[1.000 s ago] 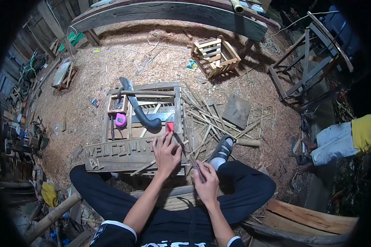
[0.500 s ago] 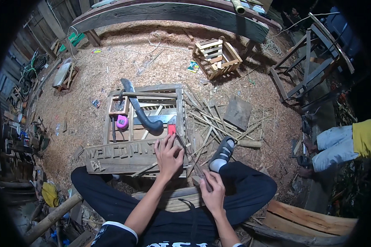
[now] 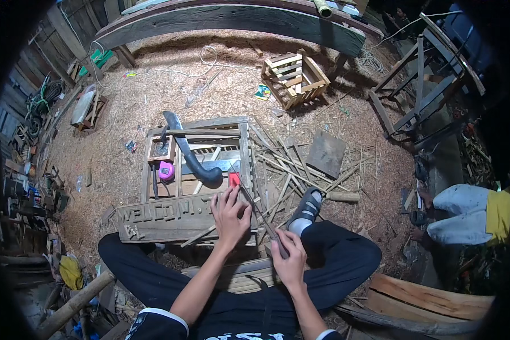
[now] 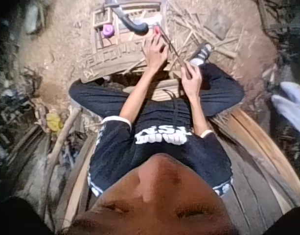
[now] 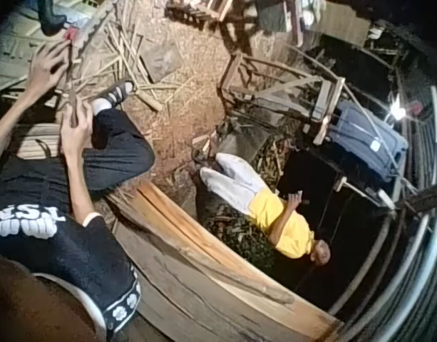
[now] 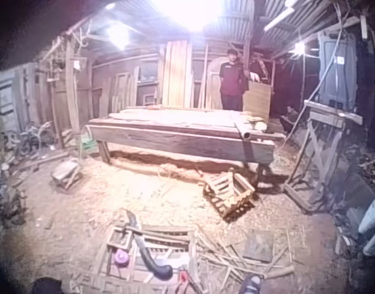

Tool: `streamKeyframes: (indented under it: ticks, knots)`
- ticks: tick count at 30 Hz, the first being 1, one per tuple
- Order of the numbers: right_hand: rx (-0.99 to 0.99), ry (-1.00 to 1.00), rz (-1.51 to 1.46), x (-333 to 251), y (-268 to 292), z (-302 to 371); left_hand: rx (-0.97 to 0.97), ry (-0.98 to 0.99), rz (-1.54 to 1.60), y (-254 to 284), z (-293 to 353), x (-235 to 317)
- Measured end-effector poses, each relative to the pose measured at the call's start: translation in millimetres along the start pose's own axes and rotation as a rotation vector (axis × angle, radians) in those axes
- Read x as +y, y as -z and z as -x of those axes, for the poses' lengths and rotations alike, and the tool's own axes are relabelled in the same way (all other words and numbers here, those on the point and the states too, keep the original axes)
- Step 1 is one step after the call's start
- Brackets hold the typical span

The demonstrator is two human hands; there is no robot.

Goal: The person is carving letters into a wooden sign using a chisel and a mallet.

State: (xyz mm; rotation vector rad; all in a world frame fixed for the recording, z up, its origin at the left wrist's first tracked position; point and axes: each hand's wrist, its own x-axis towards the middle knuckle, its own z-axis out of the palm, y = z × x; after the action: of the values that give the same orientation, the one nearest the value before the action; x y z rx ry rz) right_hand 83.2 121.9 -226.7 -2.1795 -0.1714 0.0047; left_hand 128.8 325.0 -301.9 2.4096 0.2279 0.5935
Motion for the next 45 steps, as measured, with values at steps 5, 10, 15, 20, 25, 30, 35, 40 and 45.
streamKeyframes:
  ticks: [5,10,15,20,25,30,35,40,45]
  knots:
    - [0.008,0.038,-0.001,-2.4,-0.4,-0.6,-0.015,-0.006,0.001,-2.4,-1.2,-1.4]
    - [-0.011,-0.016,0.02,-8.4,4.9,8.4,-0.028,-0.006,-0.018,-2.5,1.8,-3.0]
    - [0.001,-0.041,-0.078,1.5,-3.9,-5.8,-0.008,-0.021,-0.014,-1.1,-2.4,0.3]
    - [-0.009,-0.023,-0.034,2.7,16.5,14.8,-0.012,-0.016,-0.014,-0.1,0.1,-1.3]
    - [0.006,-0.027,-0.03,-6.0,4.6,-0.2,-0.012,0.002,-0.003,-2.5,0.5,-1.3]
    - [-0.005,-0.057,-0.033,4.6,24.8,24.9,-0.017,0.012,-0.006,-2.5,-1.7,-1.1]
    - [0.033,-0.007,-0.042,-13.3,-10.8,-11.4,-0.014,-0.008,-0.028,-1.5,-0.8,-2.5]
    - [-0.027,0.047,-0.048,1.7,6.1,9.2,-0.042,-0.047,-0.029,3.4,4.2,-1.0]
    - [0.029,-0.017,-0.066,-6.4,-16.4,-17.9,-0.009,-0.008,-0.005,-3.6,-1.0,0.2]
